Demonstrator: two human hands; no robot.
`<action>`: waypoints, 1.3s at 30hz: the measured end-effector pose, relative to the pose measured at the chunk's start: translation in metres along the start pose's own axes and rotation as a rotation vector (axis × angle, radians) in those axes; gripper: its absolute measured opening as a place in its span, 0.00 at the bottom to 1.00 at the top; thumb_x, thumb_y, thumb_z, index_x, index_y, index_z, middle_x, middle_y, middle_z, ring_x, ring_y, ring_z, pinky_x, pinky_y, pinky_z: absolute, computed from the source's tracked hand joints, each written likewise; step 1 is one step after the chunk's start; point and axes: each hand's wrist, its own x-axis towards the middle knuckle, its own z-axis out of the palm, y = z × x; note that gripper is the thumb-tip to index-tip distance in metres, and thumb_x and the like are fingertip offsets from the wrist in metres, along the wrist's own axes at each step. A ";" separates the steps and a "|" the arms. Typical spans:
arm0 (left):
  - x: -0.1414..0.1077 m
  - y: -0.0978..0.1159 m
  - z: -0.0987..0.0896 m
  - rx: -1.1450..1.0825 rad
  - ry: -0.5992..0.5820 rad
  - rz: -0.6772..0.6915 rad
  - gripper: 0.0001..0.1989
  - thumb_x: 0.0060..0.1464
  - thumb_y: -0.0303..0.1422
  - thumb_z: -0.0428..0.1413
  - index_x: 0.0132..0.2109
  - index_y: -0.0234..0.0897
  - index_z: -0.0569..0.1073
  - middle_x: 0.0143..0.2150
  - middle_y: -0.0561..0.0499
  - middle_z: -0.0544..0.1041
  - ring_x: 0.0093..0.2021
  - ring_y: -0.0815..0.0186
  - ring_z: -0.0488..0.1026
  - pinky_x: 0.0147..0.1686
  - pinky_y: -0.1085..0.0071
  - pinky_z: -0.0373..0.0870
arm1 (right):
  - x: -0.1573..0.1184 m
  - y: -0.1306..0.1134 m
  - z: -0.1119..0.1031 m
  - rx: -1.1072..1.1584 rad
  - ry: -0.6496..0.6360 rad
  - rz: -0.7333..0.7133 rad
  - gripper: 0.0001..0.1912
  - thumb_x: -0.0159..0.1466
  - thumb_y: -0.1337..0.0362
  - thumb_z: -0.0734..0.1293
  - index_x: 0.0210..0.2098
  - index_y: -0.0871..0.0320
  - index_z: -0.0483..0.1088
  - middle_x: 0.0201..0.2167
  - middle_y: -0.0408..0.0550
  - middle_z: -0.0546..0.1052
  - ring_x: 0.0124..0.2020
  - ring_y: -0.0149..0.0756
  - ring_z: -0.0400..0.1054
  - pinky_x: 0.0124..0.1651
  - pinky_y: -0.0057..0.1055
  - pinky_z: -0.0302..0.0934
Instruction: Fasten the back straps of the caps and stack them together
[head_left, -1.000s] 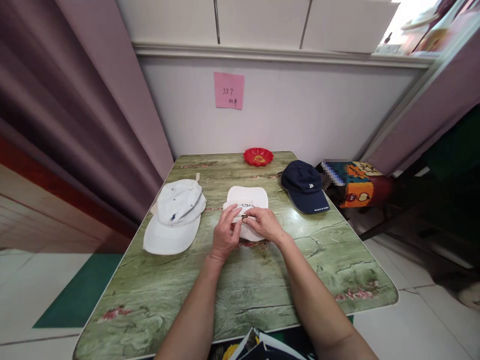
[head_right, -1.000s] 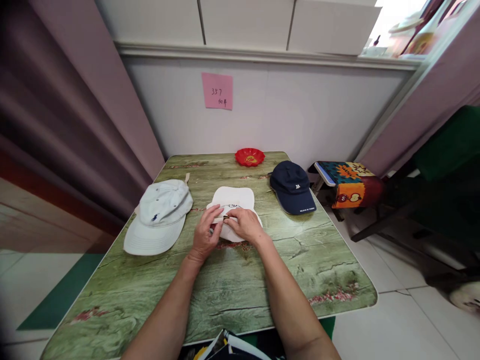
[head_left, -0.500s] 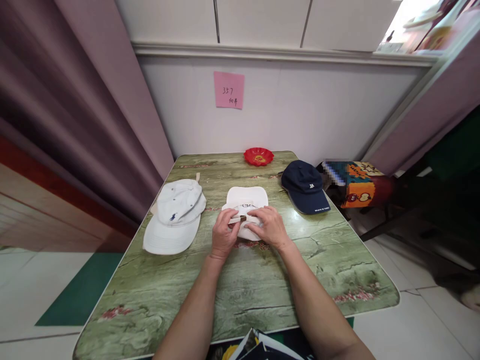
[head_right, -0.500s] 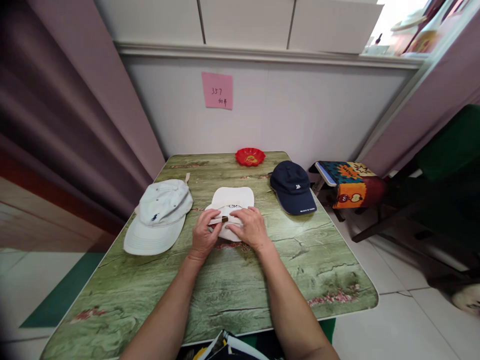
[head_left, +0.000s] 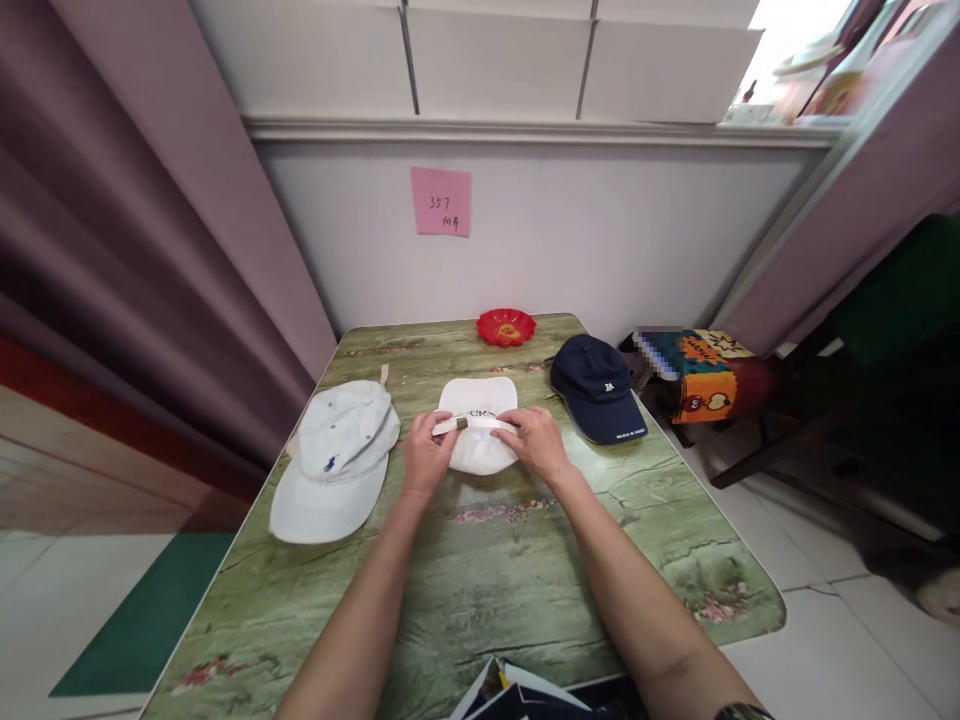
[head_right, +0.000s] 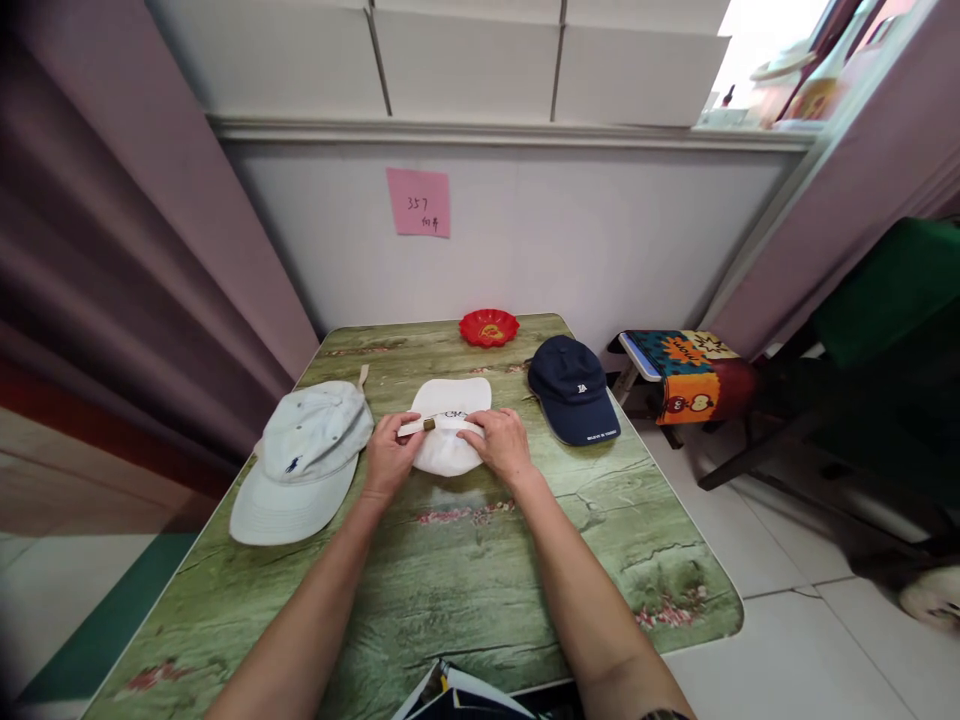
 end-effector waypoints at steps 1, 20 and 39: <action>0.005 -0.001 -0.001 -0.002 -0.017 -0.018 0.10 0.48 0.33 0.61 0.40 0.40 0.77 0.39 0.47 0.73 0.38 0.61 0.73 0.33 0.69 0.72 | 0.005 0.001 -0.001 0.011 -0.009 0.004 0.11 0.61 0.56 0.71 0.41 0.53 0.78 0.41 0.49 0.82 0.43 0.41 0.73 0.54 0.37 0.56; 0.031 0.027 -0.025 -0.065 -0.523 -0.285 0.14 0.49 0.35 0.60 0.44 0.34 0.75 0.40 0.48 0.74 0.22 0.73 0.67 0.20 0.75 0.67 | 0.017 -0.012 -0.019 0.244 -0.298 0.202 0.10 0.61 0.60 0.66 0.35 0.57 0.79 0.27 0.43 0.79 0.28 0.31 0.66 0.32 0.26 0.52; 0.039 0.050 -0.061 -0.526 -0.689 -0.628 0.19 0.46 0.40 0.66 0.41 0.34 0.73 0.27 0.54 0.73 0.24 0.71 0.70 0.20 0.77 0.66 | 0.022 -0.027 -0.029 0.799 -0.303 0.202 0.15 0.60 0.54 0.65 0.29 0.61 0.72 0.22 0.41 0.70 0.25 0.28 0.58 0.29 0.25 0.50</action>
